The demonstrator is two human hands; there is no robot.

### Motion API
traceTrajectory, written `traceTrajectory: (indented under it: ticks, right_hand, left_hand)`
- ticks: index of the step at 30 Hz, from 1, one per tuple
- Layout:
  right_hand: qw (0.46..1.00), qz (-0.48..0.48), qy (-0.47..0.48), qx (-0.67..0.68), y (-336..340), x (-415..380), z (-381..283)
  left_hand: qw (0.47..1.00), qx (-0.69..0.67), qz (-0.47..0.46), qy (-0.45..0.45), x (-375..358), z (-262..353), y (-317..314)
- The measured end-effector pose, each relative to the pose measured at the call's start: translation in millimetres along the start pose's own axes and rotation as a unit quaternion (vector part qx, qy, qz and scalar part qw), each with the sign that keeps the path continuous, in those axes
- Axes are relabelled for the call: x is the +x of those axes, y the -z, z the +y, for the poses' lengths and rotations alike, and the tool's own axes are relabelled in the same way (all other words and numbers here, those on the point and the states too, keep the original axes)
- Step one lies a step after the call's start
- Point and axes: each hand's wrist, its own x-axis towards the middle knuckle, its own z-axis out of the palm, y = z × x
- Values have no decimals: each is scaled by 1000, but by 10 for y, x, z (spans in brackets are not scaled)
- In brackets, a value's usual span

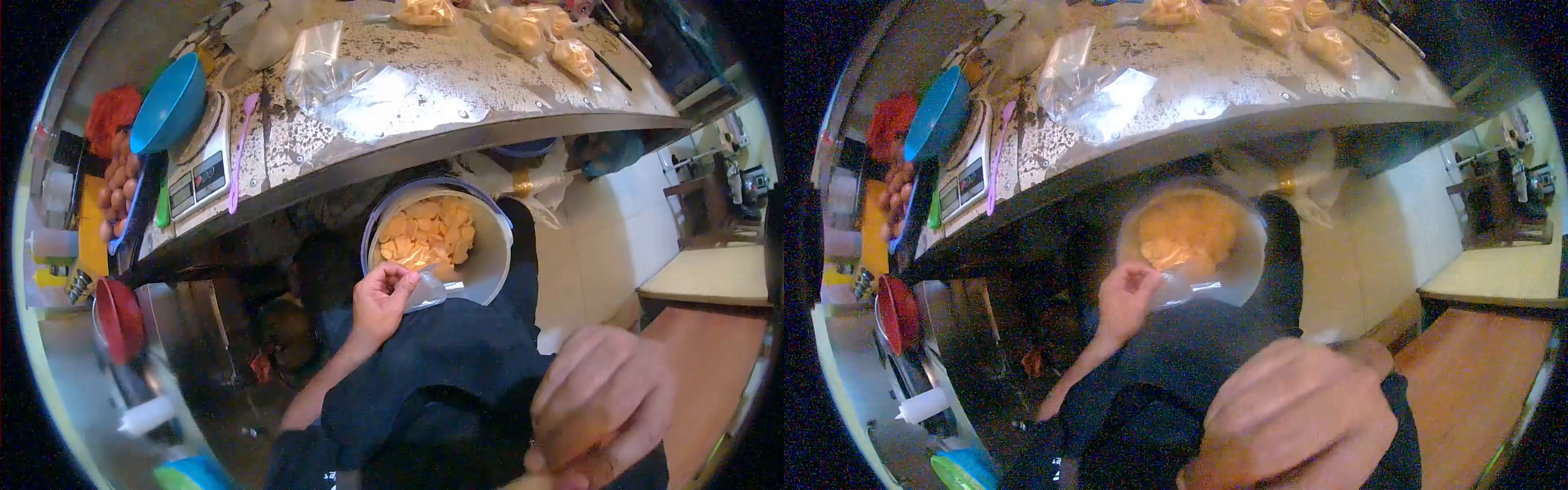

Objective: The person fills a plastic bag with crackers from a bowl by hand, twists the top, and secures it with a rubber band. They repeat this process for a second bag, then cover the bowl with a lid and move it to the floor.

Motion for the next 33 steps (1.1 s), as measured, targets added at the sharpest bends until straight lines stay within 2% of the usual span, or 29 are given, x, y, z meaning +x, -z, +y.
traceTrajectory:
  ticks: [1,2,3,6,7,8,9,11,12,13,15,16,18,19,21,22,23,25,26,27,28,29,30,31,33]
  right_hand:
    - [999,35,35,16,-43,18,3]
    - [998,27,26,54,-45,19,-9]
    - [998,30,24,53,-34,-11,39]
    - [989,51,39,-136,85,-203,456]
    - [978,56,44,-197,104,-213,523]
    - [932,12,-260,-253,164,-221,487]
    - [899,-14,-330,-286,202,-397,769]
    - [832,-68,-353,-422,181,-848,1207]
    - [808,-73,-358,-462,182,-1033,1398]
    - [809,-73,-359,-459,188,-1193,1541]
    - [810,-15,-408,-420,246,-1354,1721]
    - [812,-15,-405,-420,261,-1376,1750]
    - [804,15,-399,-440,294,-1380,1786]
    - [805,16,-396,-442,353,-1402,1825]
    - [831,-30,-521,-192,570,-1447,1992]
    - [800,-27,-593,-81,699,-1463,2101]
    - [804,-26,-588,-86,763,-1466,2211]
    - [775,-18,-574,-264,871,-1436,2433]
    - [764,-57,-598,-236,936,-1471,2608]
    - [768,-56,-590,-242,959,-1496,2818]
    - [691,-156,-600,-372,943,-1509,3039]
    - [590,-248,-592,-490,938,-1519,3187]
    - [593,-244,-586,-496,898,-1590,3255]
    - [620,-206,-556,-514,795,-1728,3291]
    - [667,-131,-493,-543,649,-1892,3324]
  left_hand:
    - [999,20,16,-42,26,-55,15]
    - [995,40,31,-82,34,-85,17]
    - [996,40,28,-80,30,-71,14]
    - [996,31,42,-73,5,74,41]
    - [999,18,29,-37,-20,152,56]
    - [1000,5,20,-4,-20,196,63]
    - [1000,5,23,-7,1,164,50]
    - [990,-138,11,26,-14,29,27]
    - [992,-121,-9,29,-11,33,56]
    - [992,-119,-7,32,-24,25,72]
    - [962,-248,-61,93,1,19,101]
    - [963,-246,-59,91,9,-11,107]
    - [855,-487,-128,127,17,-116,99]
    - [855,-486,-130,125,22,-149,102]
    - [826,-514,-153,175,19,-176,112]
    - [830,-506,-139,189,14,-138,105]
    - [833,-503,-143,183,20,-147,123]
    - [884,-419,-165,128,44,-209,169]
    - [886,-413,-160,138,41,-213,190]
    - [889,-409,-162,128,22,-177,203]
    - [910,-354,-162,144,-1,-114,210]
    - [927,-299,-160,161,-12,-24,222]
    - [936,-258,-182,158,-26,101,245]
    - [938,-254,-182,150,-25,110,250]
    - [960,-159,-198,121,-64,77,237]
